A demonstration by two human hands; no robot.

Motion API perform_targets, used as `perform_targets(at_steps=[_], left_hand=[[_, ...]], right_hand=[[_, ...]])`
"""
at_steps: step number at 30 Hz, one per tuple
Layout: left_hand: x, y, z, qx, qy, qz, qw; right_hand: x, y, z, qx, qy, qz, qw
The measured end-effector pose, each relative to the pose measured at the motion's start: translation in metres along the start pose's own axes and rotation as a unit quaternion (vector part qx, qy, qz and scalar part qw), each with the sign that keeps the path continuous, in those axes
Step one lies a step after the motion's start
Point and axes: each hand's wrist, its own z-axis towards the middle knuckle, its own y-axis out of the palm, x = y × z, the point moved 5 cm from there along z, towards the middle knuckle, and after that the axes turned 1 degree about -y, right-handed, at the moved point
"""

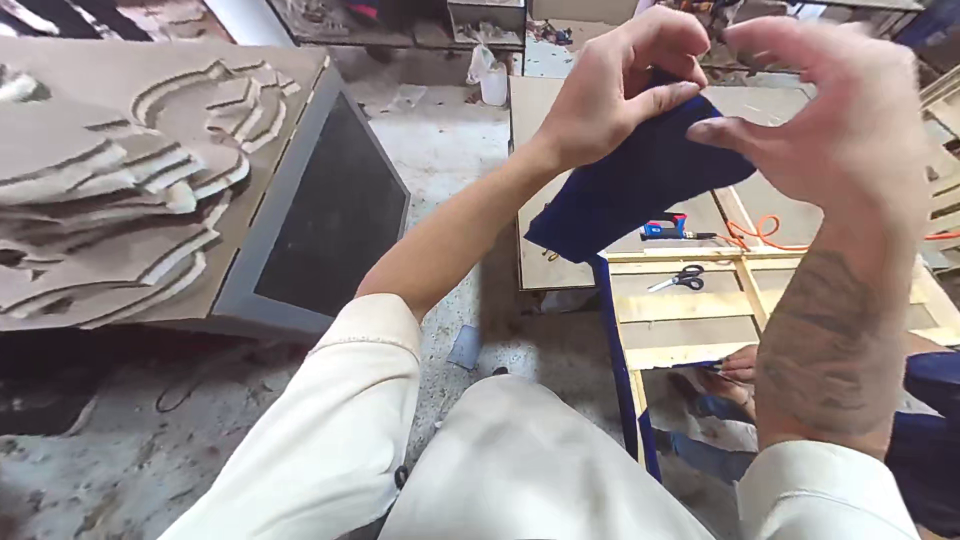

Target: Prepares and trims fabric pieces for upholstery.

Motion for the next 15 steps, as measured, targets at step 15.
perform_targets(at_steps=[15], left_hand=[[-0.092,-0.071,-0.142,-0.021,-0.211,-0.088,0.973]], right_hand=[[-0.056,0.093,0.076,-0.132,-0.003,0.275,0.952]])
